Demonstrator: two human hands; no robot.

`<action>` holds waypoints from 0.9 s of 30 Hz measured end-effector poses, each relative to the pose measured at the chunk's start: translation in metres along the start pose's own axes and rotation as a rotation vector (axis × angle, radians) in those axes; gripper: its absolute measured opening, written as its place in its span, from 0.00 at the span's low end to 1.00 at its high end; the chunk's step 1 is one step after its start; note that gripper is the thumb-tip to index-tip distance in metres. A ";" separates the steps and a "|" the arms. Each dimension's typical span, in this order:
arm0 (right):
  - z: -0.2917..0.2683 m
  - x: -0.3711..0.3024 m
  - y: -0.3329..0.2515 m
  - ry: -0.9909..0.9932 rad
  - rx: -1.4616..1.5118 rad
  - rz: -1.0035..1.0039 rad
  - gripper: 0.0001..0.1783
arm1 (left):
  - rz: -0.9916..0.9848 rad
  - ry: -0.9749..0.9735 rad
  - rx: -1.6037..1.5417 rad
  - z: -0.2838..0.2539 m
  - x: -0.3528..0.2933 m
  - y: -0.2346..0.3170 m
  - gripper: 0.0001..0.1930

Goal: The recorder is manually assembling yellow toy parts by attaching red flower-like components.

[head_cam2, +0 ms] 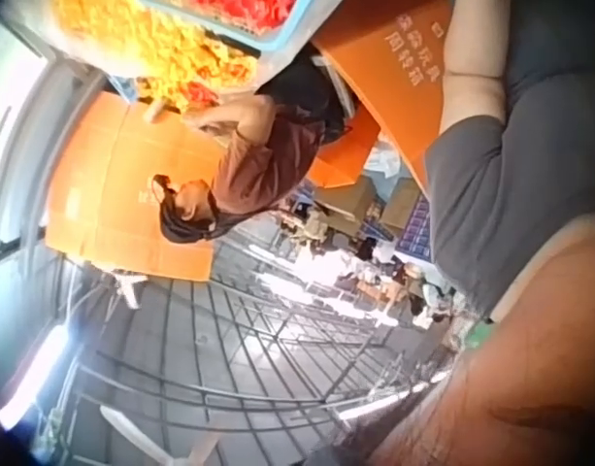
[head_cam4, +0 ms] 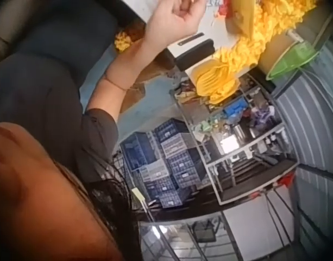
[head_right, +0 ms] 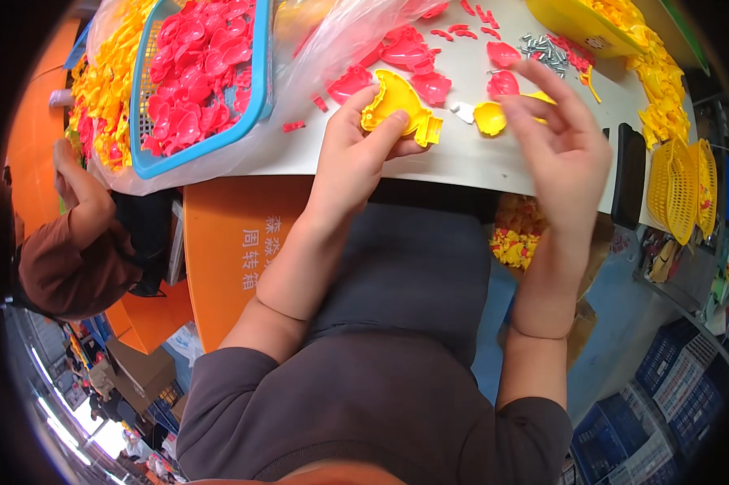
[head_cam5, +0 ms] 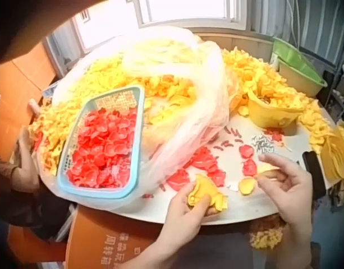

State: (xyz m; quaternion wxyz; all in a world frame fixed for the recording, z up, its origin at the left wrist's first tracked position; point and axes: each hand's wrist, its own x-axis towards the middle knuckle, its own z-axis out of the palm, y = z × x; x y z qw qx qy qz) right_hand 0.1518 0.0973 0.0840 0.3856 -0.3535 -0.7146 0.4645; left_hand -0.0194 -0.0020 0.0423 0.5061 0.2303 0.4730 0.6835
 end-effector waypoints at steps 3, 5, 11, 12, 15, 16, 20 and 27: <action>-0.009 -0.003 0.011 -0.080 0.050 0.115 0.20 | -0.069 -0.056 -0.010 -0.002 0.001 0.004 0.16; -0.004 -0.009 0.013 -0.211 0.078 0.161 0.19 | -0.046 -0.054 0.021 -0.004 0.001 0.002 0.16; -0.006 -0.005 0.008 -0.140 -0.011 0.197 0.13 | -0.094 -0.045 0.069 -0.005 -0.004 0.001 0.17; -0.011 0.003 0.015 -0.077 -0.129 0.161 0.12 | -0.104 0.013 0.092 -0.008 -0.006 0.000 0.16; -0.048 0.045 0.055 0.177 -0.411 0.144 0.13 | -0.077 -0.019 0.110 -0.017 -0.003 0.000 0.15; -0.054 0.054 0.068 0.195 -0.421 0.148 0.13 | -0.112 -0.027 0.158 -0.020 -0.003 0.005 0.13; -0.052 0.070 0.080 0.094 -0.796 0.044 0.12 | -0.094 -0.011 0.117 -0.026 -0.005 0.008 0.10; -0.033 0.091 0.091 0.015 -0.973 0.224 0.13 | -0.232 0.007 0.097 -0.021 -0.005 0.009 0.10</action>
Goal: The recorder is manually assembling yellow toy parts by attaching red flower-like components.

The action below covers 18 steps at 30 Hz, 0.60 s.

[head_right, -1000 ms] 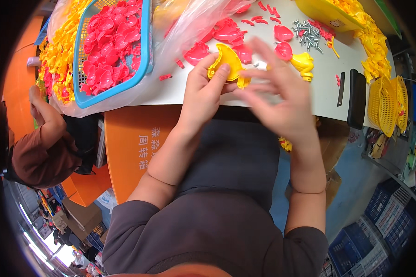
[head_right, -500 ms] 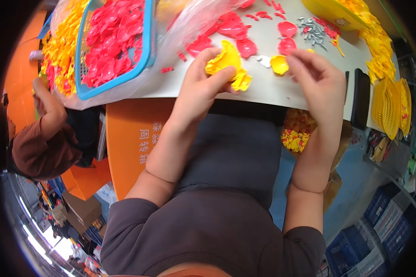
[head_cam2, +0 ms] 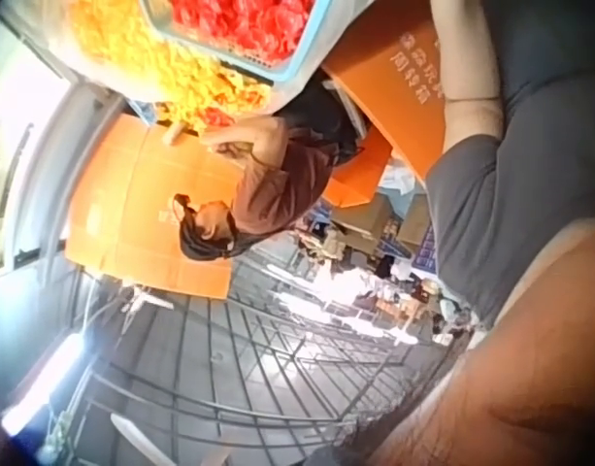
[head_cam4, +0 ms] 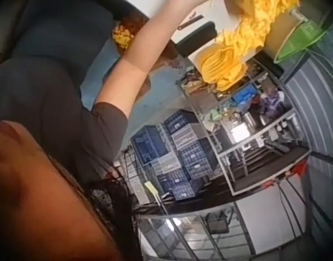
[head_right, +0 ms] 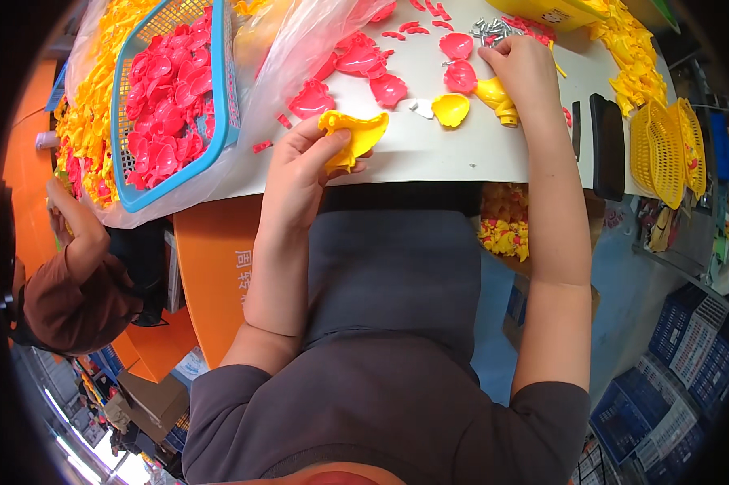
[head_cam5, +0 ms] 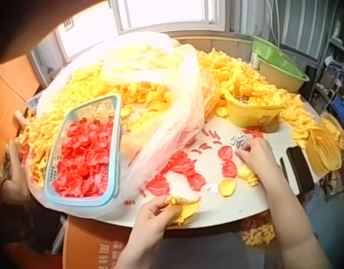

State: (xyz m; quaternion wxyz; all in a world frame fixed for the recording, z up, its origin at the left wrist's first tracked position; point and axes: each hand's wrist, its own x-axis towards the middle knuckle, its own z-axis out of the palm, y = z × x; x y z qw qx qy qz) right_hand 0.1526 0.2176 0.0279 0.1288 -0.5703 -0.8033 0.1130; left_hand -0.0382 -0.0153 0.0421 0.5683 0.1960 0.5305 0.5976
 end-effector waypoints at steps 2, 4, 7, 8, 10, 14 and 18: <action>0.000 0.002 0.003 -0.004 -0.002 -0.003 0.14 | -0.015 -0.003 -0.006 0.000 0.000 0.000 0.10; -0.006 0.000 0.005 -0.060 0.058 0.001 0.15 | 0.095 -0.022 0.105 -0.002 0.001 -0.001 0.12; -0.020 -0.020 0.004 -0.015 0.431 0.001 0.14 | 0.128 0.061 0.128 0.005 0.000 0.006 0.13; -0.030 -0.032 -0.003 -0.024 0.432 -0.005 0.14 | 0.126 0.072 0.126 0.006 0.001 0.006 0.13; -0.046 -0.061 -0.032 -0.364 0.981 -0.163 0.12 | 0.252 0.009 0.316 0.003 0.002 0.004 0.13; -0.049 -0.093 -0.070 -0.515 1.031 -0.303 0.09 | 0.234 -0.032 0.335 0.014 -0.001 0.010 0.12; -0.043 -0.102 -0.081 -0.461 1.024 -0.350 0.08 | 0.216 -0.012 0.356 0.016 -0.007 0.013 0.12</action>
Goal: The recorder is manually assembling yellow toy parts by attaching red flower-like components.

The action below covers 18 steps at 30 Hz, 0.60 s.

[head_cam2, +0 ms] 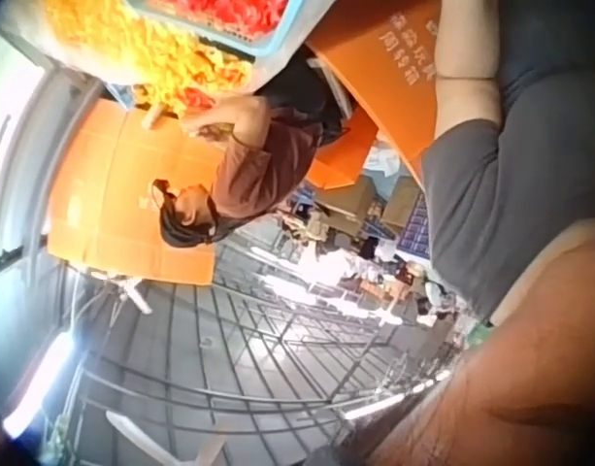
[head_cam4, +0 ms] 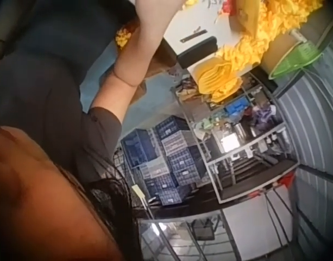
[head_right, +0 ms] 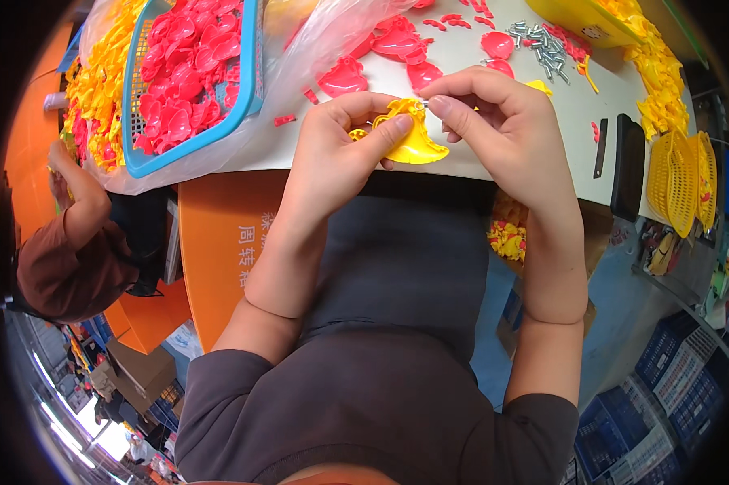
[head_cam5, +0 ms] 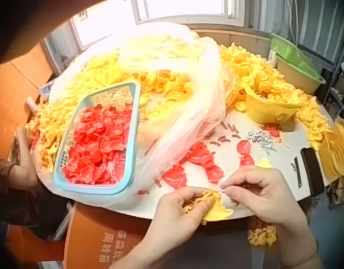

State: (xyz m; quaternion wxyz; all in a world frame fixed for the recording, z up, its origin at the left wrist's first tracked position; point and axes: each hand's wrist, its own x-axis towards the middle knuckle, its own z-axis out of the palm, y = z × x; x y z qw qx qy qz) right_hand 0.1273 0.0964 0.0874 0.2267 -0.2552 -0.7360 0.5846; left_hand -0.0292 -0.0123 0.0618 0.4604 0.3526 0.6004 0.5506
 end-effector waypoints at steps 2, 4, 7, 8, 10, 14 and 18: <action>0.002 -0.002 0.001 0.059 -0.047 -0.062 0.08 | -0.007 0.010 0.005 -0.001 -0.001 -0.001 0.12; 0.000 -0.004 -0.001 0.048 -0.029 -0.054 0.08 | -0.015 0.015 0.009 -0.002 -0.002 -0.002 0.12; 0.004 -0.005 -0.005 0.033 -0.027 -0.052 0.07 | 0.019 0.000 0.035 -0.003 0.000 -0.007 0.11; 0.005 -0.005 -0.006 0.025 -0.040 -0.059 0.07 | 0.056 0.012 0.061 -0.001 0.000 -0.011 0.11; 0.005 -0.005 -0.007 0.026 -0.105 -0.091 0.07 | 0.091 0.025 0.088 -0.001 0.001 -0.012 0.11; 0.003 -0.004 -0.003 0.028 0.003 -0.054 0.06 | 0.098 0.011 0.108 -0.002 0.000 -0.007 0.11; 0.003 -0.004 -0.006 0.025 -0.103 -0.082 0.06 | 0.151 0.014 0.203 -0.001 -0.001 -0.009 0.11</action>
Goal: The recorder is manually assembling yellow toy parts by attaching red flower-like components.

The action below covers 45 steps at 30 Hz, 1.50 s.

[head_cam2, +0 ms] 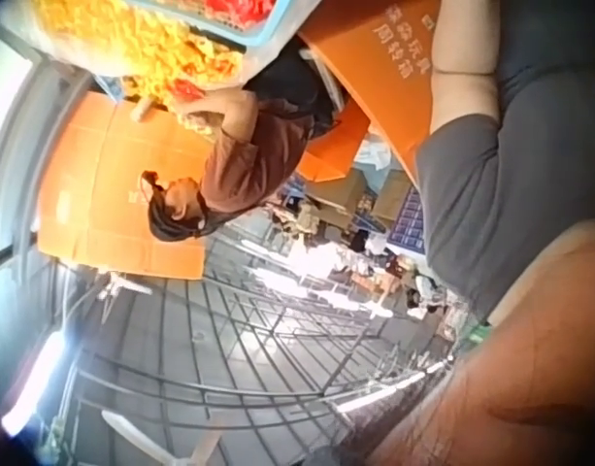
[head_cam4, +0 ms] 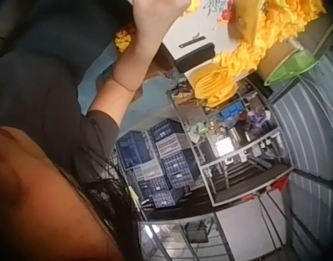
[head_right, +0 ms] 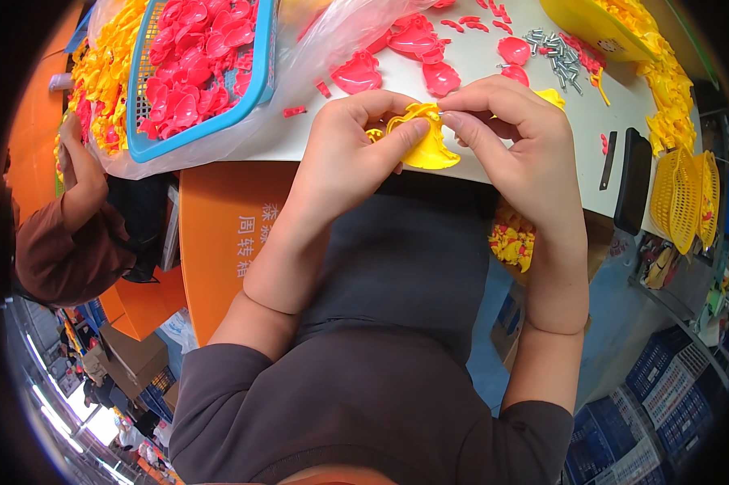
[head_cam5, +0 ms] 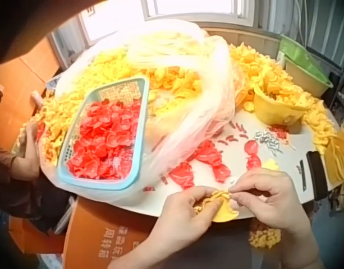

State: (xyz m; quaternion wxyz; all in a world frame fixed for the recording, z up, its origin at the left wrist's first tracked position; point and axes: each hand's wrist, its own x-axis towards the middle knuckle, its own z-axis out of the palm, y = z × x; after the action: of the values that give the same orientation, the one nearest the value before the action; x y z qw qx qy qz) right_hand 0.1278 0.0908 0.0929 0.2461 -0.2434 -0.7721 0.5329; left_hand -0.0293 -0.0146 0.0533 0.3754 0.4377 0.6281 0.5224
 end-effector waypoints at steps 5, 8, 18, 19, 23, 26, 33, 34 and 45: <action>-0.001 -0.001 0.000 -0.038 -0.126 -0.030 0.04 | 0.036 -0.010 0.036 -0.005 -0.002 0.005 0.10; 0.003 -0.003 -0.004 -0.014 -0.051 0.062 0.03 | 0.120 -0.027 0.091 -0.007 -0.005 0.004 0.09; -0.001 -0.013 0.026 -0.225 0.228 0.370 0.07 | -0.249 -0.208 -0.151 0.002 -0.016 -0.011 0.09; 0.001 -0.010 0.025 -0.165 0.245 0.360 0.09 | -0.255 -0.239 -0.258 0.001 -0.013 -0.017 0.12; -0.008 0.021 0.044 0.086 -0.124 0.267 0.15 | -0.325 -0.136 -0.321 -0.014 -0.008 -0.022 0.17; 0.009 0.040 0.061 0.140 -0.440 0.215 0.16 | -0.368 -0.180 -0.280 -0.020 -0.011 -0.029 0.19; 0.007 0.044 0.073 0.118 -0.476 -0.023 0.17 | -0.068 -0.109 0.344 -0.014 0.001 -0.024 0.22; 0.002 0.041 0.069 0.117 -0.477 -0.024 0.17 | -0.055 -0.071 0.342 -0.013 0.004 -0.023 0.22; 0.041 0.003 0.032 0.070 -0.131 -0.067 0.14 | -0.265 -0.205 -0.557 -0.022 0.007 -0.020 0.18</action>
State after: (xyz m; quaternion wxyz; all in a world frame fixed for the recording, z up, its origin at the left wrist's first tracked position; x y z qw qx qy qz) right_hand 0.1032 0.0738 0.0508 0.2741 -0.2515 -0.8041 0.4637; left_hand -0.0552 -0.0169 0.0371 0.6066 0.2829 0.4717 0.5740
